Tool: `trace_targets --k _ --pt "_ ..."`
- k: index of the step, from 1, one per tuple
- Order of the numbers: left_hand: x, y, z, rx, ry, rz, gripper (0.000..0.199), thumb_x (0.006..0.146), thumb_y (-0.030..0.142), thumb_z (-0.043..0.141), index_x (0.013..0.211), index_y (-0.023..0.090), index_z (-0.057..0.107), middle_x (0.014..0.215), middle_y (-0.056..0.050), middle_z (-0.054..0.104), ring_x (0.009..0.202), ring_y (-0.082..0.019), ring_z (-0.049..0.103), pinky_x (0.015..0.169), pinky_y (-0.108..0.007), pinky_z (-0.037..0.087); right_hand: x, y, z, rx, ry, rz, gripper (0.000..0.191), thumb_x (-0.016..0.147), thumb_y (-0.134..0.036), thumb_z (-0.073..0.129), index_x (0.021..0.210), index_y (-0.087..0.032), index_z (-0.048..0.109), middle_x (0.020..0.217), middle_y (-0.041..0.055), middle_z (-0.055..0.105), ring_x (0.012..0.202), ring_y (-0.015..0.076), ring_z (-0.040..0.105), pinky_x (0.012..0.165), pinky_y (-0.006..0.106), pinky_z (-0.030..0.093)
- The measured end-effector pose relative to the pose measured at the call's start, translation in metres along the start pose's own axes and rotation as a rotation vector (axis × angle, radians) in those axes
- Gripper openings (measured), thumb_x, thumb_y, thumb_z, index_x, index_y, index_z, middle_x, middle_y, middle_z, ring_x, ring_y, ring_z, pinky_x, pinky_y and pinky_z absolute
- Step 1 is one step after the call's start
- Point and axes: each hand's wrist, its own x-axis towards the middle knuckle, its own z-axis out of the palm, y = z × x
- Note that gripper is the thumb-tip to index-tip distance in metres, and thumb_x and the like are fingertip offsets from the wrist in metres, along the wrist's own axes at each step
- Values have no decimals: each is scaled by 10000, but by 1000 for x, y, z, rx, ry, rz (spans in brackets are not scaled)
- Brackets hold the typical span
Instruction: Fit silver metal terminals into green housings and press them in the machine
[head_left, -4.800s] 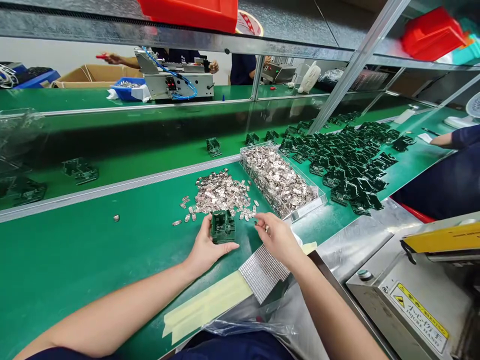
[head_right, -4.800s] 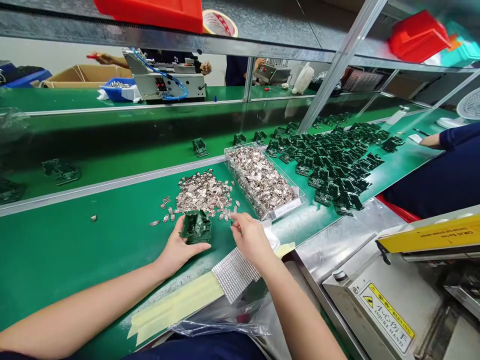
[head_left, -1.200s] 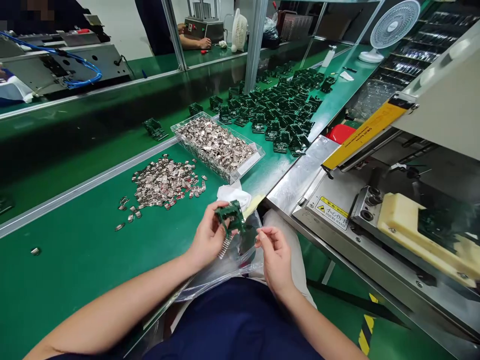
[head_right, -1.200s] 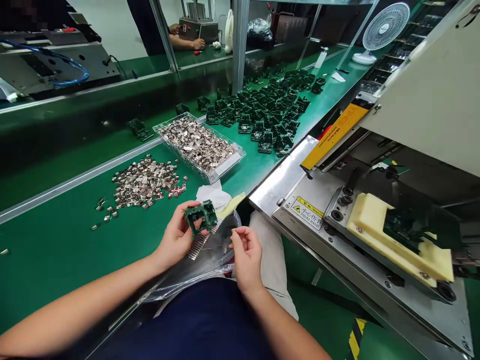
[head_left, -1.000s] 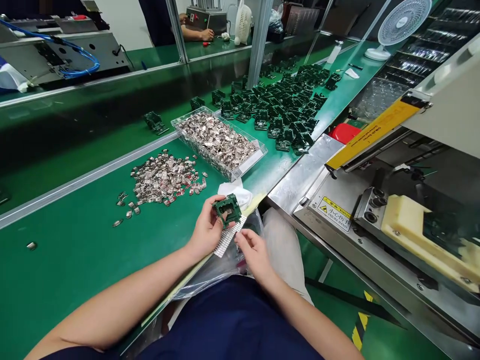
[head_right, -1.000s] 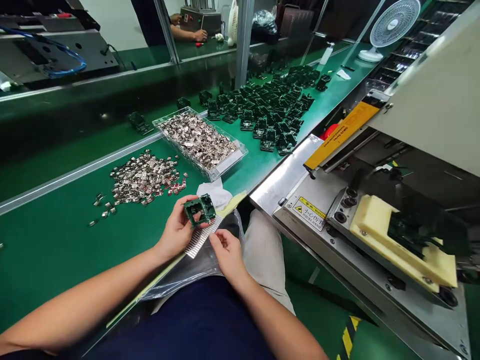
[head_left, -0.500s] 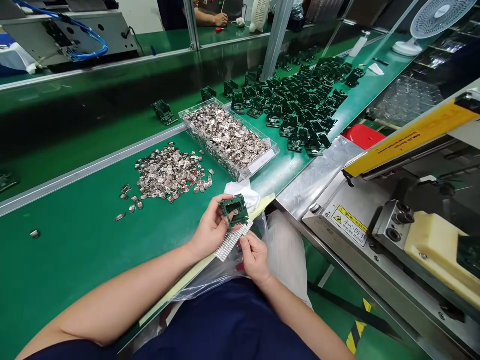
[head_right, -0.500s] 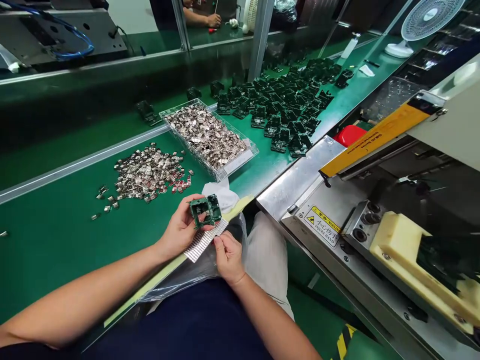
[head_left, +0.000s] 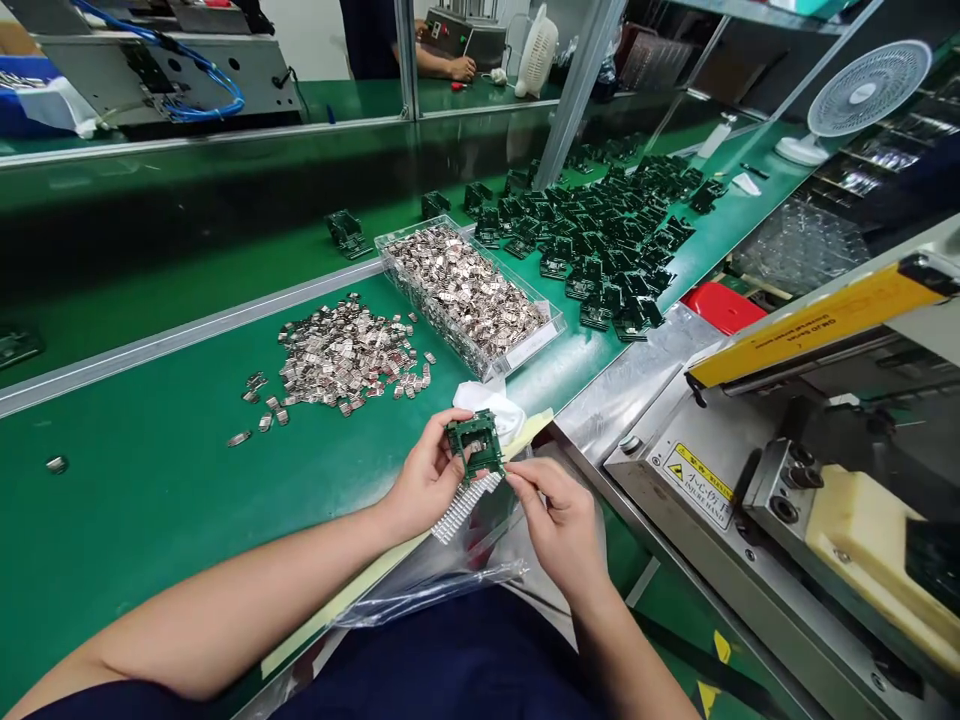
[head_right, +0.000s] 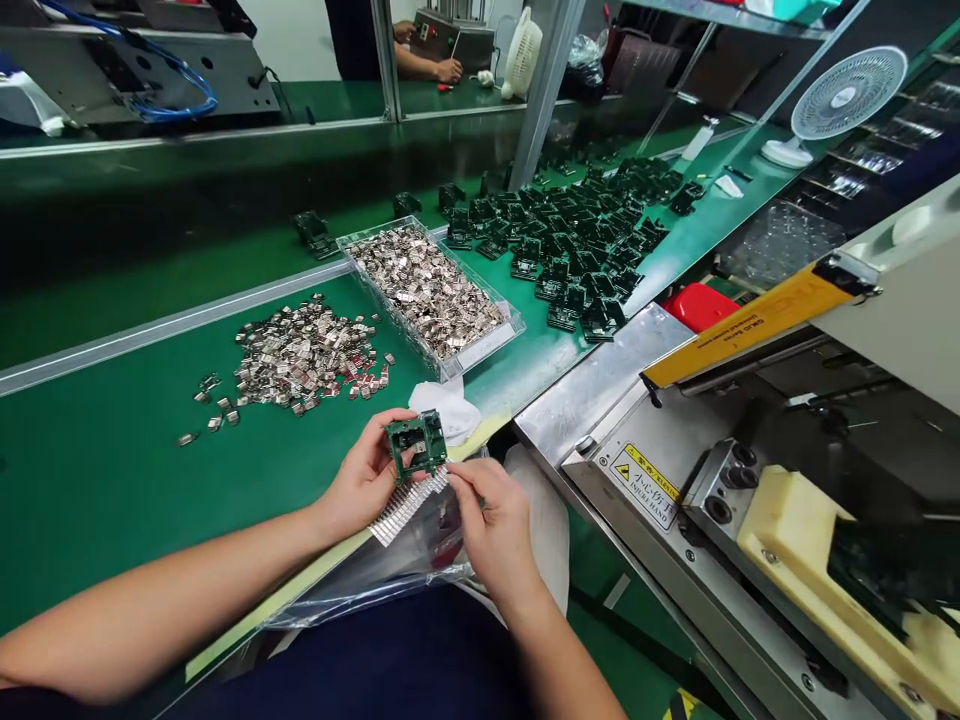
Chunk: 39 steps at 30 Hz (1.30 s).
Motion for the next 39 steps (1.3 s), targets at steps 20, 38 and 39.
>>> trace_targets --k 20,38,39 --pt "-6 -5 -6 218 -35 163 353 927 355 513 1245 220 440 953 -59 599 834 -171 579 770 -298 497 22 5 41 177 131 152 236 819 -360 677 704 -208 537 700 -6 501 609 154 460 558 271 392" --pt "81 60 225 539 -880 469 569 834 395 644 1333 184 469 1365 -145 545 1269 -277 517 1051 -415 446 -116 -10 -208 167 1179 -287 546 759 -490 769 1197 -203 614 1072 76 588 782 176 596 593 254 501" --pt "86 59 253 585 -887 521 634 808 414 669 1348 159 457 1393 -162 521 1295 -291 490 1078 -430 419 -123 -7 -225 166 1292 -312 519 750 -463 781 1166 -193 629 1027 62 590 724 149 578 564 233 479"
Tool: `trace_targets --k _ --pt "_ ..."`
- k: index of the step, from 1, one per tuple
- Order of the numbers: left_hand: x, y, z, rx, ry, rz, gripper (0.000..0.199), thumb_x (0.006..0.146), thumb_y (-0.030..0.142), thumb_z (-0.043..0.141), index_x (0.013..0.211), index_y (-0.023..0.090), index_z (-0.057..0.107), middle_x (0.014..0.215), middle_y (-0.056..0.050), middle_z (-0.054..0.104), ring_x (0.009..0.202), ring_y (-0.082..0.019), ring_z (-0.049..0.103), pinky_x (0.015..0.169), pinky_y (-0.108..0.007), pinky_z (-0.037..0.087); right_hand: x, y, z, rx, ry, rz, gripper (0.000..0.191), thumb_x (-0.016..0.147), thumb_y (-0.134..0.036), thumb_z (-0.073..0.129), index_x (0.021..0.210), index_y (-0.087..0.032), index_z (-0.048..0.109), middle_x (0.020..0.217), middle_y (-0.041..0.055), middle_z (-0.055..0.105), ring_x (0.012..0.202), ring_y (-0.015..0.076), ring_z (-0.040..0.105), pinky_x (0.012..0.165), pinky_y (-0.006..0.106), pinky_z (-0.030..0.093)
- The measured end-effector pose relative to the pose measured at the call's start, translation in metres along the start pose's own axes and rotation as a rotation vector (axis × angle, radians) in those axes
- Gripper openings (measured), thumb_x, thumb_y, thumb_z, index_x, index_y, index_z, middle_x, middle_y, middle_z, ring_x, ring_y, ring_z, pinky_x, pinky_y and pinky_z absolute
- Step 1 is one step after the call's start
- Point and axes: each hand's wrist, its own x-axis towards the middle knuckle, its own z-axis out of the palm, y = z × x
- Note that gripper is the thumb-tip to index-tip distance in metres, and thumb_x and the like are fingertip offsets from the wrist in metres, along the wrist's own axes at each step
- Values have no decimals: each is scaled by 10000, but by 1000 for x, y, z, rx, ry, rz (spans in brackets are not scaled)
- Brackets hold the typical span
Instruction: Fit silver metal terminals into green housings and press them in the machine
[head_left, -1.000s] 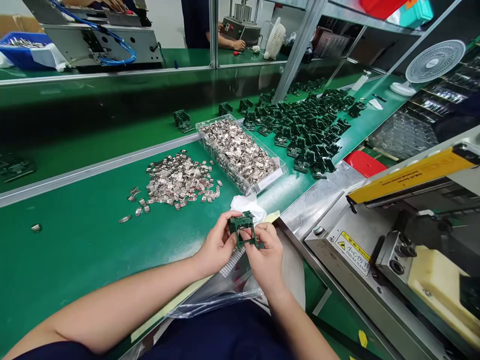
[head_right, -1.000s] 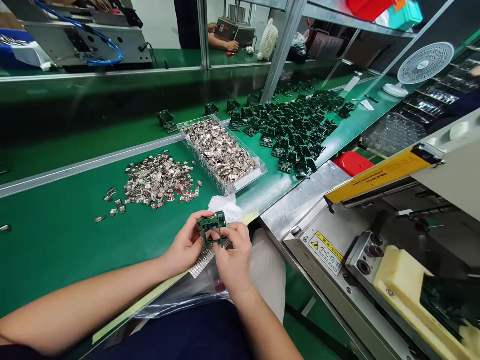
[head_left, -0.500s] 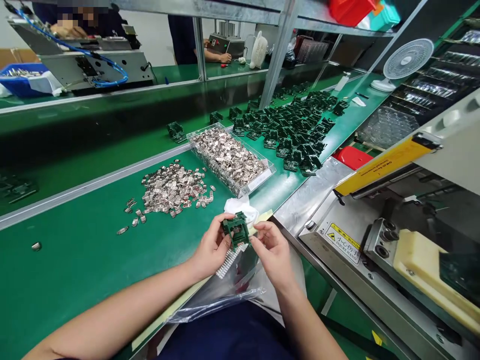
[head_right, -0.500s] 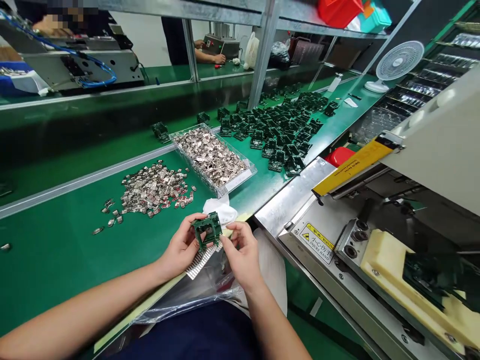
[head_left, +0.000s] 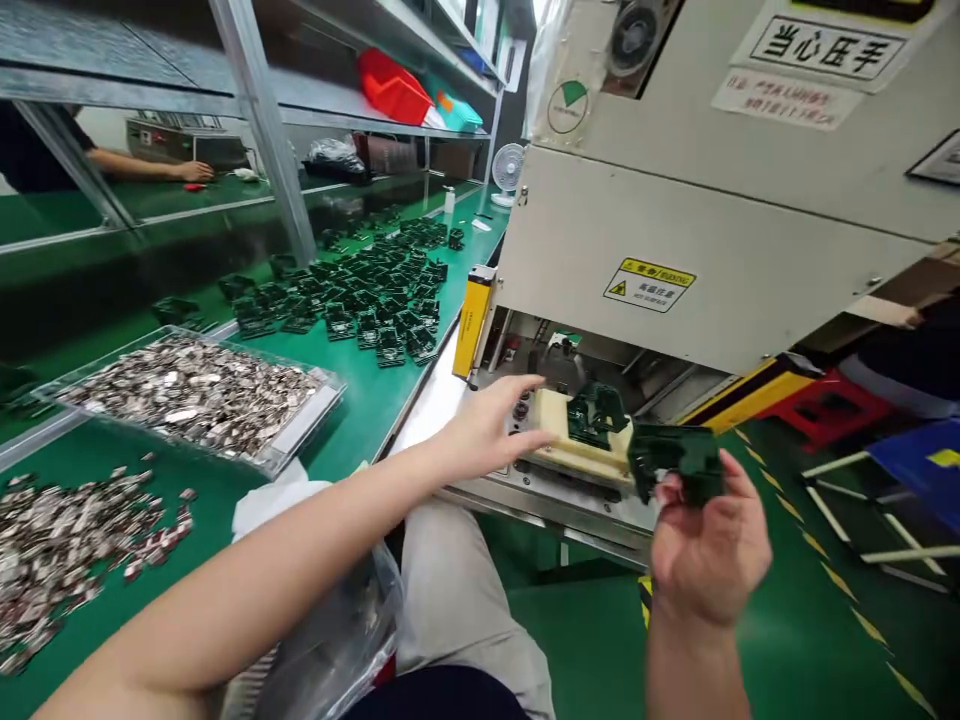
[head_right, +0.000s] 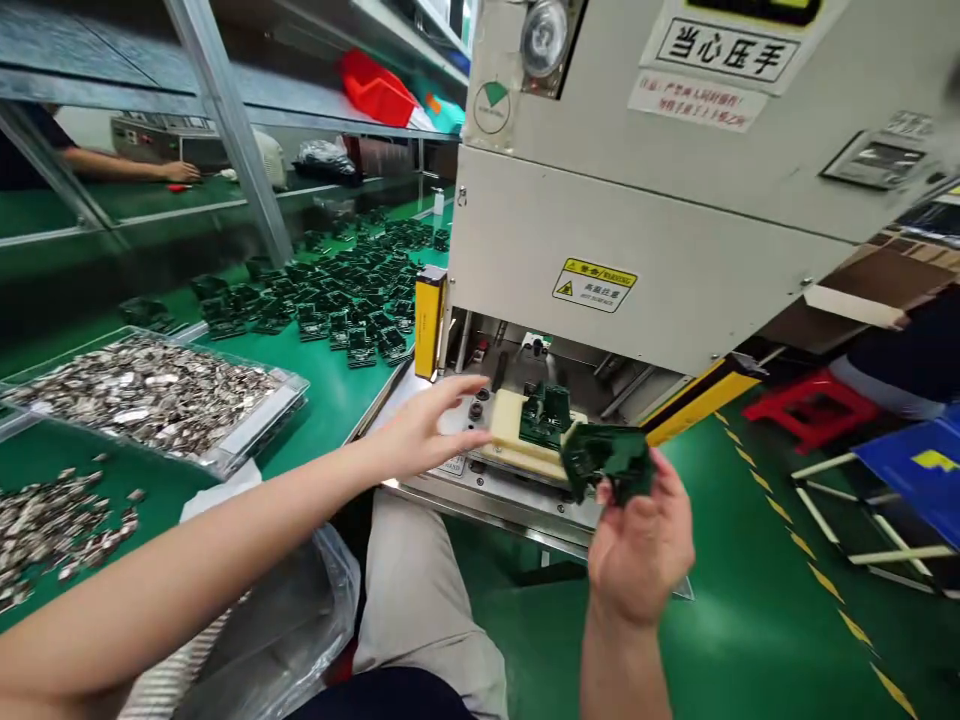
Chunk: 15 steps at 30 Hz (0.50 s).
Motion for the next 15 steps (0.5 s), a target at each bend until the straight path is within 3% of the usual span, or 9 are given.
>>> trace_targets --k 2,4,7,9,11,13,15 --pt "43 5 24 73 -67 -1 771 746 440 724 1376 110 426 1440 -199 468 1331 -326 448 1105 -459 384 25 5 -18 -19 82 -35 497 729 -419 808 1129 -175 642 958 39 595 669 122 555 548 216 460" --pt "71 8 42 73 -131 -42 812 694 448 764 1353 89 455 1385 -214 523 1285 -351 495 1071 -480 414 44 12 -28 -61 51 -34 490 735 -392 810 1137 -174 635 969 37 606 677 117 559 559 214 464" --pt "77 9 46 -95 -62 -56 687 668 391 789 1255 129 543 1194 -156 660 1106 -298 628 984 -438 494 63 19 -29 -154 -121 -11 507 768 -389 779 1202 -198 599 1100 68 618 813 152 607 633 236 502" --pt "59 7 31 -271 39 -49 637 666 330 792 1227 158 546 1155 -118 673 1061 -243 649 986 -390 500 71 21 -22 -256 -300 0 553 777 -410 761 1253 -210 562 1166 92 615 963 200 615 747 285 526" --pt "25 1 5 -378 94 -93 628 665 299 793 1223 179 532 1169 -98 661 1089 -222 636 1024 -376 475 78 22 -12 -397 -514 20 595 780 -432 747 1289 -213 531 1182 104 614 1064 237 592 835 329 519" --pt "-18 -8 -23 -364 104 -209 606 662 312 801 1197 206 537 1182 -83 648 1130 -233 614 1062 -395 443 83 21 -2 -550 -699 46 598 801 -453 715 1311 -215 514 1181 105 614 1091 252 581 853 338 513" --pt "-64 -21 -46 -339 81 -366 588 671 352 798 1183 235 534 1223 -81 629 1171 -259 593 1080 -410 425 87 22 8 -656 -796 66 578 834 -476 665 1323 -212 506 1197 108 606 1107 263 577 855 344 509"
